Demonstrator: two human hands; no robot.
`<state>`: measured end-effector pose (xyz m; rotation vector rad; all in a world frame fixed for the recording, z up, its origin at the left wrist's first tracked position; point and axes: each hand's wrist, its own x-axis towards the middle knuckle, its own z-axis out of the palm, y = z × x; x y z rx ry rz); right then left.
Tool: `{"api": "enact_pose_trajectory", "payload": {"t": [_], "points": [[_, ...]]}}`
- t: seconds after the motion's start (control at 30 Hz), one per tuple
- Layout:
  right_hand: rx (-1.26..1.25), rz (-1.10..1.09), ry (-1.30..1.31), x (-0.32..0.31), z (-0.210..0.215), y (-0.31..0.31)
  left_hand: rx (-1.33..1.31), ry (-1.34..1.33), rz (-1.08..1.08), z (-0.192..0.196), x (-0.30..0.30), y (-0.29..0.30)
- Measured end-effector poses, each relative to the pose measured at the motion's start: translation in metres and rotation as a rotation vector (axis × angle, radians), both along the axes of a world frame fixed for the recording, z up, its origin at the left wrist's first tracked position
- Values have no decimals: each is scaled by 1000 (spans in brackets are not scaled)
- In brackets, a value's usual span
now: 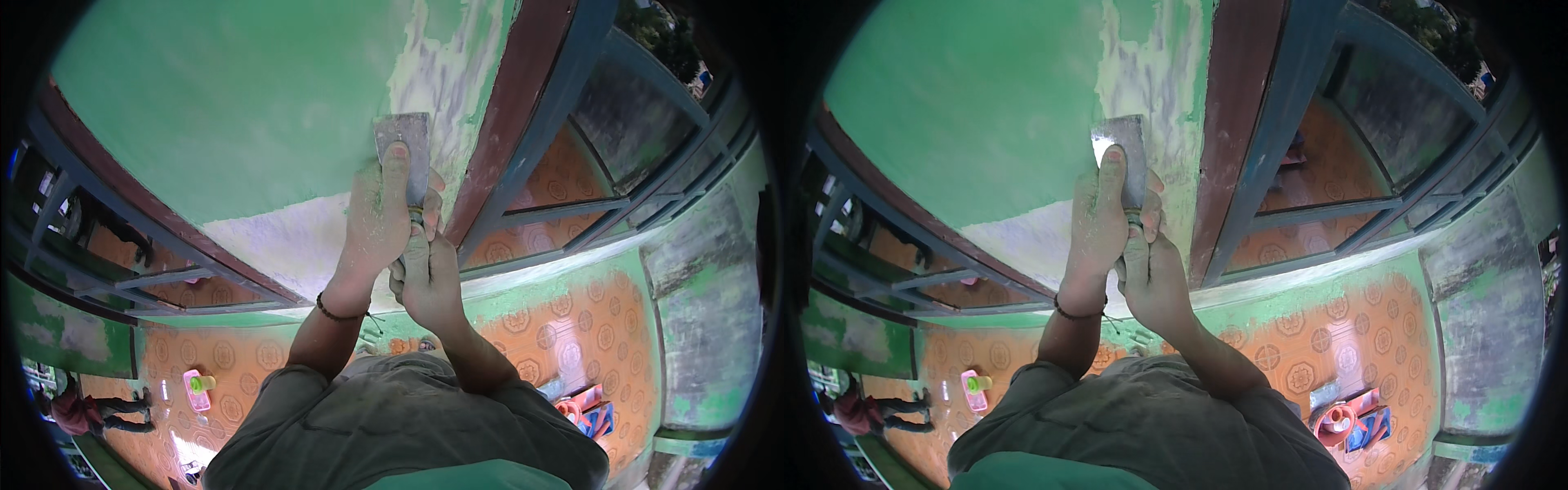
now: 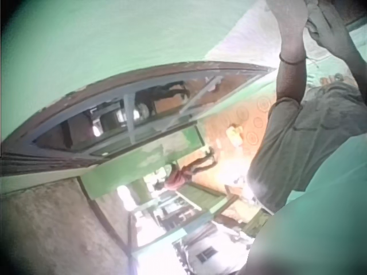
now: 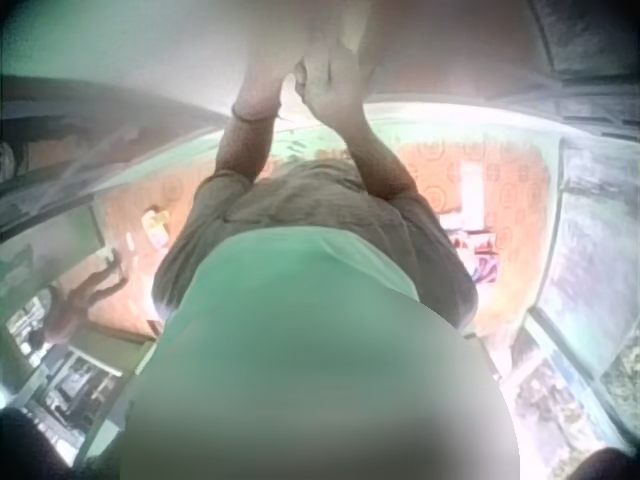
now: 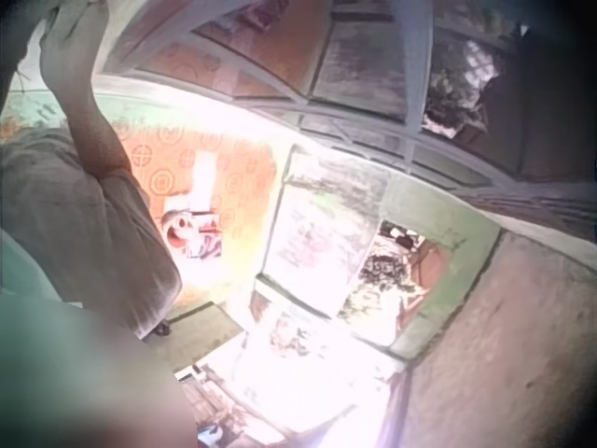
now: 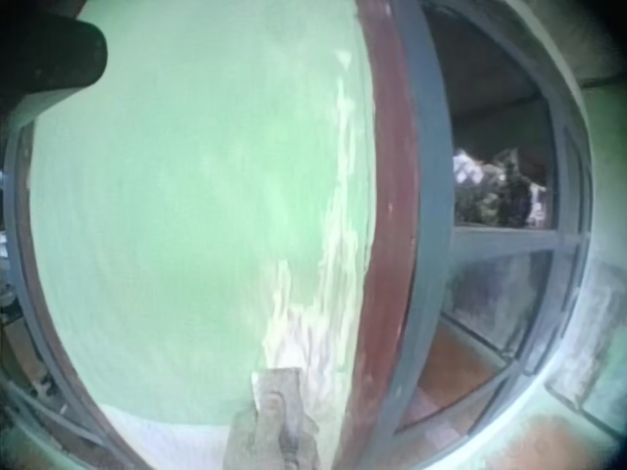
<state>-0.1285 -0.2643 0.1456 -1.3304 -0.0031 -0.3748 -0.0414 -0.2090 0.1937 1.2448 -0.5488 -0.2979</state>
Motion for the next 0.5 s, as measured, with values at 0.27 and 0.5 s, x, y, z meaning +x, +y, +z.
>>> {"api": "enact_pose_trajectory", "payload": {"t": [0.27,0.5], "points": [[-8,15,23,2,6,-2,-21,-5,-31,10,3,0],[39,29,74,0,15,0,-9,-33,18,19,-1,0]]}}
